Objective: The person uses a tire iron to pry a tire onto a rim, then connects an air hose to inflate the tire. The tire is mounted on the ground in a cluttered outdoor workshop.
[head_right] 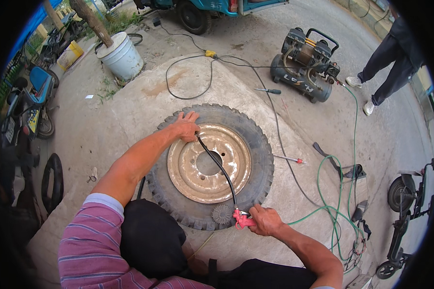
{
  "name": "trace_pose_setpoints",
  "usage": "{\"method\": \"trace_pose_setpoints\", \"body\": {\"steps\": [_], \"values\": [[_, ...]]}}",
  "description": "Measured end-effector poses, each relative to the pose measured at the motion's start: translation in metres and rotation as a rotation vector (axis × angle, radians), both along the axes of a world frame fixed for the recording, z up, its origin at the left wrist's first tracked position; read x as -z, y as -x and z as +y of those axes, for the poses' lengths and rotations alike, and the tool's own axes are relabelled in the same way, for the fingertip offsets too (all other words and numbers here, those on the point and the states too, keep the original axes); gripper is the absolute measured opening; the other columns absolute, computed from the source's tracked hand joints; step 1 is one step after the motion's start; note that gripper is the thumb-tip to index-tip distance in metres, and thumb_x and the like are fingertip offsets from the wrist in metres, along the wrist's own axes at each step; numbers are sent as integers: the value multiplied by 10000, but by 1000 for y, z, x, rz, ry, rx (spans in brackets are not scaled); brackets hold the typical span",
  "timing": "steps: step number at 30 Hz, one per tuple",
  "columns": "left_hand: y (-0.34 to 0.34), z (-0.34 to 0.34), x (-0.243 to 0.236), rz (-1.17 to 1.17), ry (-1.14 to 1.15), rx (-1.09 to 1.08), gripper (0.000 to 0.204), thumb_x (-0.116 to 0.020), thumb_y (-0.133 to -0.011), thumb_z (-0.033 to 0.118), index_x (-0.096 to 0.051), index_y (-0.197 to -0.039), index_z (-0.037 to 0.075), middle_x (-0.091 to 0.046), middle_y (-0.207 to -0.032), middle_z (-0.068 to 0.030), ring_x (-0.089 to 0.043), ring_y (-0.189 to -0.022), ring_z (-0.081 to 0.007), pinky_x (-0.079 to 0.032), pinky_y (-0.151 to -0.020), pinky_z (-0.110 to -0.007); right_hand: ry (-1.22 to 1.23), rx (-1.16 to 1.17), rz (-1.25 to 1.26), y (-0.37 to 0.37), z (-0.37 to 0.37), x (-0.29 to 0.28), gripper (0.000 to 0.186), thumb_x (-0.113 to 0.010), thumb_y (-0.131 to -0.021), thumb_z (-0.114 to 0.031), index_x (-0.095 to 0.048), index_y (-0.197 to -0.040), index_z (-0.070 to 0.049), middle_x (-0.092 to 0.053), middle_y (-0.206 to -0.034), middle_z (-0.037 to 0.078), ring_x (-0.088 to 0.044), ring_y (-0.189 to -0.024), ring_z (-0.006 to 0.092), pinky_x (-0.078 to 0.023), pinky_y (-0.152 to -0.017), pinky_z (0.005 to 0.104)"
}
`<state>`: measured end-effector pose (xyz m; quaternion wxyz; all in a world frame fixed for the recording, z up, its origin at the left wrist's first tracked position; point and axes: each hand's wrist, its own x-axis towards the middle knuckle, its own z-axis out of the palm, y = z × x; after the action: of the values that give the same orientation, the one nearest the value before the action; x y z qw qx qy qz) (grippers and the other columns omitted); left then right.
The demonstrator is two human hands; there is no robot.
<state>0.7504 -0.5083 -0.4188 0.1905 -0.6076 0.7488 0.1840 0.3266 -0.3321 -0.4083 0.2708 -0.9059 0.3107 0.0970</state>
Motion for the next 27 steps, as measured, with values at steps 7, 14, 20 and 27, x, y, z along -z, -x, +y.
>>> {"method": "trace_pose_setpoints", "body": {"steps": [7,14,20,27], "values": [[1,-3,-2,-42,-29,12,487,-652,-776,328,-651,-1248,207,-187,-1567,-197,-88,-1472,-377,-106,-1143,-615,-1,-10,-8,0,-1,0,480,-769,-704,-348,-515,-986,-55,-549,-926,164,-640,-788,375,-522,-670,464],[2,-4,-2,-66,-46,10,490,-664,-790,345,-647,-1256,194,-176,-1573,-195,-90,-1473,-375,-106,-1148,-602,-10,-14,-24,-2,-2,-5,433,-741,-721,-310,-505,-983,-58,-549,-921,164,-639,-790,379,-523,-678,467],[0,-6,3,-48,-13,35,437,-636,-764,275,-680,-1192,203,-247,-1528,-184,-143,-1448,-362,-126,-1128,-628,-1,-18,-29,-1,-3,-4,420,-734,-725,-297,-500,-982,-60,-550,-918,163,-640,-789,376,-527,-677,463],[-1,-2,3,-30,13,25,413,-631,-764,261,-692,-1167,193,-264,-1515,-183,-162,-1441,-360,-143,-1122,-628,-1,-13,-20,-2,-2,-3,413,-727,-732,-300,-495,-976,-61,-549,-923,163,-638,-788,380,-529,-678,467]]}}
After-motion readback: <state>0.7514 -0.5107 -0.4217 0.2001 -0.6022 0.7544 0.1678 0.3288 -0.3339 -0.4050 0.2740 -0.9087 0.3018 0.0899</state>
